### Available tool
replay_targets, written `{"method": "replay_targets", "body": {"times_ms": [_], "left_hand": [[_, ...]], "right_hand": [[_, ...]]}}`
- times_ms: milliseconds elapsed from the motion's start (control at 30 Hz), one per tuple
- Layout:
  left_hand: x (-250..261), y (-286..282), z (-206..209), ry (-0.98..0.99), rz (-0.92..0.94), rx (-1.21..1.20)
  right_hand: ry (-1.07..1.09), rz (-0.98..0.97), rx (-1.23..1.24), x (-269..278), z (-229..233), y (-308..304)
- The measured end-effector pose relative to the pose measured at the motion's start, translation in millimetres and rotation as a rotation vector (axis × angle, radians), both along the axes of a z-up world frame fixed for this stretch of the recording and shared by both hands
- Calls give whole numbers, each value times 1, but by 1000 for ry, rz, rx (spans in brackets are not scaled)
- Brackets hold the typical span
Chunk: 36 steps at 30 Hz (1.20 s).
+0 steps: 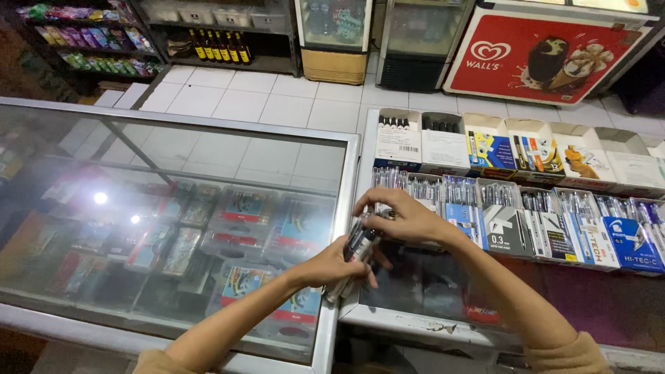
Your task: The person picks up a bundle of markers from a cardboard box on the floor and moves to a freezer display. They then place the markers one by one into a cardboard box on top of the freezer, arranging them alongside other stationery items.
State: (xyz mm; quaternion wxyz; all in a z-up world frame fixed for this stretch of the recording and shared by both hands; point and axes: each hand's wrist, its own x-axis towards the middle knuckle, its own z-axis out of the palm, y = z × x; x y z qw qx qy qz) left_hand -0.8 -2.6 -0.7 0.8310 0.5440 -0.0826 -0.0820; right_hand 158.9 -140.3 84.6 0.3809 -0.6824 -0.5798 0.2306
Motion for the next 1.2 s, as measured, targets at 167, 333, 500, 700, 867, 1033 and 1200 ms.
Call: {"method": "replay_targets", "body": {"times_ms": [167,333,500,700,867,1033,1200], "left_hand": [[-11,-11,19,88,-52,-35],[-15,-11,41,246,-172,-61],[-13,-19,32,515,-272,-197],[6,-83,25,532,-153,-213],[52,-128,28,448,-70,-354],[80,-172,22,363,127,-283],[91,-188,12,331,203,-313]], "right_hand": [[126,-40,-51,-15,9,-16],[289,-117,7,-19,-9,-32],[553,-196,247,-24,3,-56],[533,-209,205,-18,28,-106],[399,-324,370,50,28,-140],[108,-494,490,152,22,-164],[-142,-509,288,195,-10,-168]]}}
